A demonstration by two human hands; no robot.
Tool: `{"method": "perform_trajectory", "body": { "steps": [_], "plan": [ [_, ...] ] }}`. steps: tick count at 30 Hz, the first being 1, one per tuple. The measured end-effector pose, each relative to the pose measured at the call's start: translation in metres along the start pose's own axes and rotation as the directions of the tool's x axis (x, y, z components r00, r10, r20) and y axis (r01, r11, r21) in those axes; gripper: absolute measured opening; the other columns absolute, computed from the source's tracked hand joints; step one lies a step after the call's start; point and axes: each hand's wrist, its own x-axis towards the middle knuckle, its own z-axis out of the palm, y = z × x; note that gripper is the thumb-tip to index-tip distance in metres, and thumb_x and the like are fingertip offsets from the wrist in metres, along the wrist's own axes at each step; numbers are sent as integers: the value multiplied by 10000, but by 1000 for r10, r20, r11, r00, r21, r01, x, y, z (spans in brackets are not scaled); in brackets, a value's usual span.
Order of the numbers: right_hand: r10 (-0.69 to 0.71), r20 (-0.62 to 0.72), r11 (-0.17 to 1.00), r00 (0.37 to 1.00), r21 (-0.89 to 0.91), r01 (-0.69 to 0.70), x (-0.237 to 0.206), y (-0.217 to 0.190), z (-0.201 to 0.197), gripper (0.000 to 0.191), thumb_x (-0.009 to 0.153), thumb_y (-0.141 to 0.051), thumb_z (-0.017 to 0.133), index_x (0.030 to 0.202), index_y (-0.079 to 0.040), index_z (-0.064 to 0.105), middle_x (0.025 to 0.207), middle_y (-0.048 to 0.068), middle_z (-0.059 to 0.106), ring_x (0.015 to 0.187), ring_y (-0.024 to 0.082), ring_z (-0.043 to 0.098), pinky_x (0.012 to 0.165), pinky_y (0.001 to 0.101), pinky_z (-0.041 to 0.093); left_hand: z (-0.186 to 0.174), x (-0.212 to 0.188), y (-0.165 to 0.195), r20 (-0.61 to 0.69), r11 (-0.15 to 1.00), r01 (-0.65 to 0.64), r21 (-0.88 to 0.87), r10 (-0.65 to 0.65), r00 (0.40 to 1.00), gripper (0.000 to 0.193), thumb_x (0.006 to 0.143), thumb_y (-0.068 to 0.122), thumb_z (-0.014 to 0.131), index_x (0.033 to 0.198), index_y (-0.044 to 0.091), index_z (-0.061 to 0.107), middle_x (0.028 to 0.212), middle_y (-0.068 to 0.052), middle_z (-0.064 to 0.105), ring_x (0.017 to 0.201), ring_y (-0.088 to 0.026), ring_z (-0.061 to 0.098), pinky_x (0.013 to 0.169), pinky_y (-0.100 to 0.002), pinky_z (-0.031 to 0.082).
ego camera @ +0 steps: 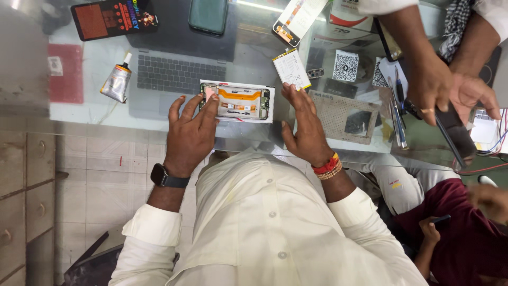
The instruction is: The person disassembles a smartphone, removes the battery, and cleans the screen with a cloth. They then reassemble the phone by placing the battery back and connecting internal components.
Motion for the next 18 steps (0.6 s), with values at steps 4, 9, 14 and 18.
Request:
{"method": "perform_trajectory", "body": {
  "steps": [4,9,14,18],
  "plan": [
    [-64,33,991,997,-115,67,-6,0,-3,877,890,14,623,1607,23,119,1528,160,557,1510,353,415,1297,564,159,4,0,10,3,999,36,-3,-36,999,553,990,258,745,1444,-2,565,1294,-115,711,1363,-294,522,1184,-571,314],
    [56,-18,997,998,56,-55,-29,-4,-21,847,930,9,611,1631,1,134,1505,158,598,1509,341,457,1281,528,263,0,5,26,52,996,16,88,-21,998,582,962,401,750,1498,306,541,1450,-144,611,1400,-369,463,1165,-671,263],
    [90,-46,996,995,22,-89,-34,0,-16,782,947,-10,639,1612,-4,227,1466,101,637,1466,312,494,1247,514,327,-5,14,49,208,982,-12,188,-28,978,696,854,540,703,1519,492,502,1470,-331,510,1449,-506,352,1127,-774,137],
    [30,-12,990,999,-135,-31,-27,1,-5,749,934,-29,655,1577,13,273,1482,85,620,1454,306,450,1254,538,296,-6,20,58,285,981,-2,192,-53,957,693,807,589,694,1469,450,548,1449,-399,476,1470,-543,296,1117,-798,91]
  ]
}}
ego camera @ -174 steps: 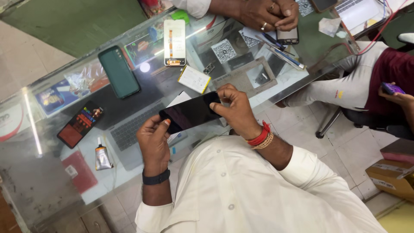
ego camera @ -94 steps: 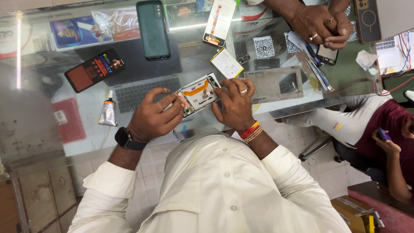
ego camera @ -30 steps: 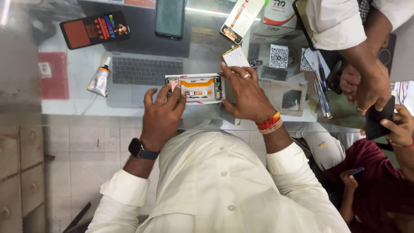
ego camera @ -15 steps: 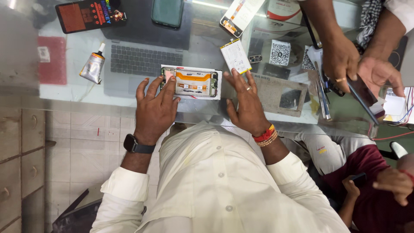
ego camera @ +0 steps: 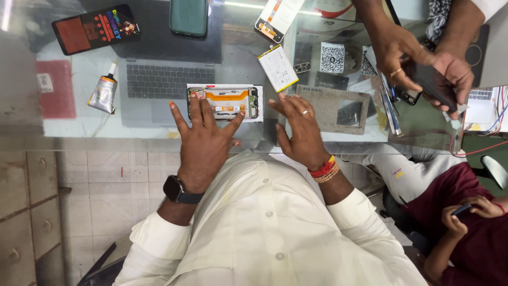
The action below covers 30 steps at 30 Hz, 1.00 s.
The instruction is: The person disassembles a smartphone, removes the battery, and cleans the screen with a cloth. They then reassemble the phone by placing the battery back and connecting internal components.
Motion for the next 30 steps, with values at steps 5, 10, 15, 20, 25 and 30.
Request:
{"method": "perform_trajectory", "body": {
  "steps": [5,10,15,20,25,30],
  "plan": [
    [-93,55,984,994,-150,100,2,-7,9,736,914,-46,641,1547,65,281,1528,136,551,1478,338,409,1258,602,215,3,-1,0,-37,999,3,-42,-4,999,651,822,587,687,1446,424,597,1468,-432,439,1482,-541,276,1103,-816,81],
    [-46,99,978,994,-199,65,-2,-9,18,735,869,-17,622,1526,71,303,1465,141,595,1457,330,431,1241,628,196,12,-7,-2,-63,998,15,-59,-19,998,668,810,581,690,1452,429,592,1492,-434,416,1493,-537,251,1097,-819,74],
    [-33,-65,999,997,0,33,-2,-13,10,626,908,13,600,1496,23,385,1289,35,709,1349,299,576,1256,583,253,11,-10,-6,-57,996,14,-91,-19,998,684,804,570,714,1459,431,571,1535,-417,379,1519,-514,212,1124,-812,74],
    [-54,-174,998,983,16,57,22,-36,11,355,892,17,685,1241,-40,652,1221,97,701,1248,311,623,1149,501,419,10,-15,-14,-118,965,19,-262,-52,992,853,784,541,772,1515,225,464,1494,-413,383,1488,-515,224,1147,-766,74],
    [-153,-105,987,983,38,158,58,-59,23,255,891,-20,779,1136,-45,716,1153,92,697,1120,301,635,985,431,492,14,-23,-32,-205,821,56,-568,-207,957,824,926,294,750,1544,-25,308,1441,-202,579,1513,-435,334,1270,-654,93],
    [-230,43,972,972,-32,232,92,-73,44,268,867,-116,821,1110,-55,728,1081,89,684,1011,291,607,874,436,455,18,-31,-40,-284,817,24,-576,-228,931,792,909,87,645,1572,-30,229,1427,-248,594,1484,-392,381,1269,-603,117]
  ]
}}
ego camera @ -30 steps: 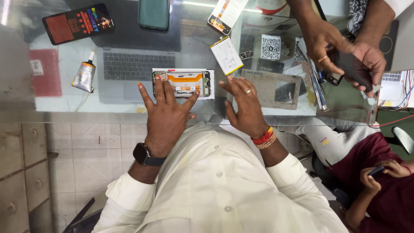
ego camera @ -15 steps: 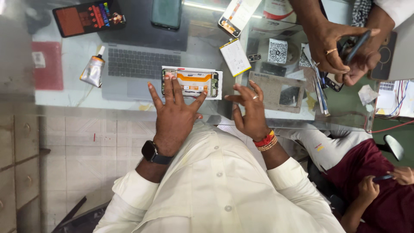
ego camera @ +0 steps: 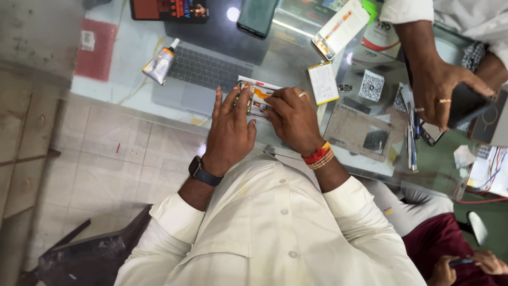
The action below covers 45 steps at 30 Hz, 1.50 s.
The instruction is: The person disassembles a smartphone, removes the battery, and cleans the screen with a cloth. They then reassemble the phone by placing the battery back and connecting internal components.
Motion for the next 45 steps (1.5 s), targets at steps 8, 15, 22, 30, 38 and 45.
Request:
{"method": "perform_trajectory", "body": {
  "steps": [8,15,22,30,38,45],
  "plan": [
    [-23,45,999,999,-38,24,13,-11,19,235,848,-104,812,1065,-72,727,1086,41,694,1033,259,605,891,430,422,-6,-7,-16,-84,993,-6,-120,-5,996,753,903,-71,511,1584,-54,189,1443,-176,626,1528,-325,379,1301,-591,127],
    [-41,1,998,999,-51,41,8,-12,27,161,860,-80,815,991,-102,723,1027,13,718,974,230,610,835,417,385,-6,-12,-23,-83,993,-9,-116,-1,997,691,916,-90,486,1561,-61,238,1444,-158,633,1525,-307,373,1303,-585,125],
    [-86,-34,995,996,-51,84,6,-11,28,166,901,-70,832,1014,-96,714,967,-14,721,914,201,630,937,420,414,-8,-14,-30,-80,992,-26,-120,16,997,662,914,-85,478,1543,-53,276,1450,-127,635,1524,-304,368,1302,-576,123],
    [-248,-1,957,969,-152,246,12,-15,24,242,874,-63,821,1107,-100,769,1067,8,740,999,195,653,931,435,426,-13,-14,-33,-56,991,-5,-134,-2,998,633,927,-69,469,1533,-66,286,1466,-132,619,1526,-324,360,1301,-582,118],
    [-250,14,952,968,-180,248,12,-23,30,278,871,-84,822,1145,-95,772,1101,16,736,1017,203,639,922,427,430,-16,-18,-34,-60,991,5,-130,-13,998,628,913,-64,474,1521,-74,318,1455,-121,634,1521,-327,364,1296,-581,128],
    [-246,13,951,969,-192,243,10,-23,34,258,878,-80,820,1131,-90,772,1092,17,730,1015,202,630,911,421,432,-15,-20,-36,-55,991,22,-132,-29,998,633,908,-66,468,1522,-78,317,1444,-111,641,1523,-316,361,1302,-575,117]
  ]
}}
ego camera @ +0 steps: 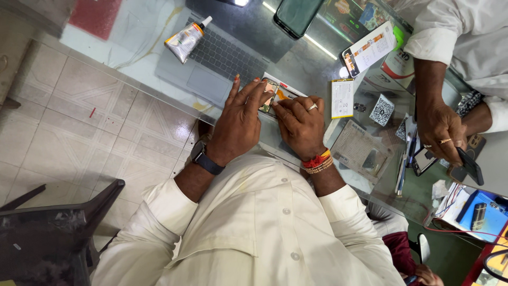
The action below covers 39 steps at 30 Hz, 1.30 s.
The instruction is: The person disassembles a smartphone, removes the battery, and cleans the screen with a cloth. They then reassemble the phone by placing the battery back and connecting internal components.
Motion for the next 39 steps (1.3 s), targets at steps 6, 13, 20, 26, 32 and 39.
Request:
{"method": "perform_trajectory", "body": {
  "steps": [6,13,20,26,32,39],
  "plan": [
    [-8,2,1000,1000,1,8,-1,1,3,244,882,-79,814,1122,-86,773,1101,26,725,1028,209,627,911,424,432,1,-2,-2,2,1000,-2,6,2,1000,627,913,-63,462,1521,-82,312,1442,-110,645,1531,-312,350,1302,-572,111],
    [-16,32,1000,999,-14,17,-1,-1,0,267,877,-77,809,1141,-85,770,1107,33,722,1032,215,622,912,427,433,1,-4,-2,-17,1000,-7,11,8,1000,602,929,-71,450,1517,-86,323,1427,-108,659,1532,-304,358,1308,-573,116],
    [-32,35,999,999,-22,33,-1,-4,-2,272,880,-69,798,1150,-87,777,1099,28,722,1022,215,627,921,429,440,1,-5,-1,-18,1000,-7,12,7,1000,596,929,-71,451,1512,-92,327,1423,-105,661,1533,-310,352,1305,-576,119],
    [-50,38,998,998,-37,51,3,-6,-5,257,889,-76,797,1145,-89,769,1088,27,717,1017,216,632,924,438,443,0,-5,-1,-18,1000,-3,8,3,1000,601,924,-75,451,1513,-91,334,1423,-101,665,1528,-303,352,1302,-575,114],
    [-64,74,995,995,-77,69,5,-7,-5,226,900,-89,786,1124,-82,753,1066,50,710,1012,228,639,938,461,439,1,-6,-1,-9,1000,3,28,-3,1000,574,946,-65,449,1507,-91,332,1410,-100,670,1530,-300,352,1305,-574,114],
    [-51,88,994,995,-89,59,3,-8,-5,219,895,-109,786,1110,-86,753,1051,59,708,1011,239,640,966,494,431,4,-7,-1,-8,1000,-4,17,4,1000,572,951,-58,452,1507,-93,324,1416,-113,666,1528,-312,355,1303,-578,109]
  ]
}}
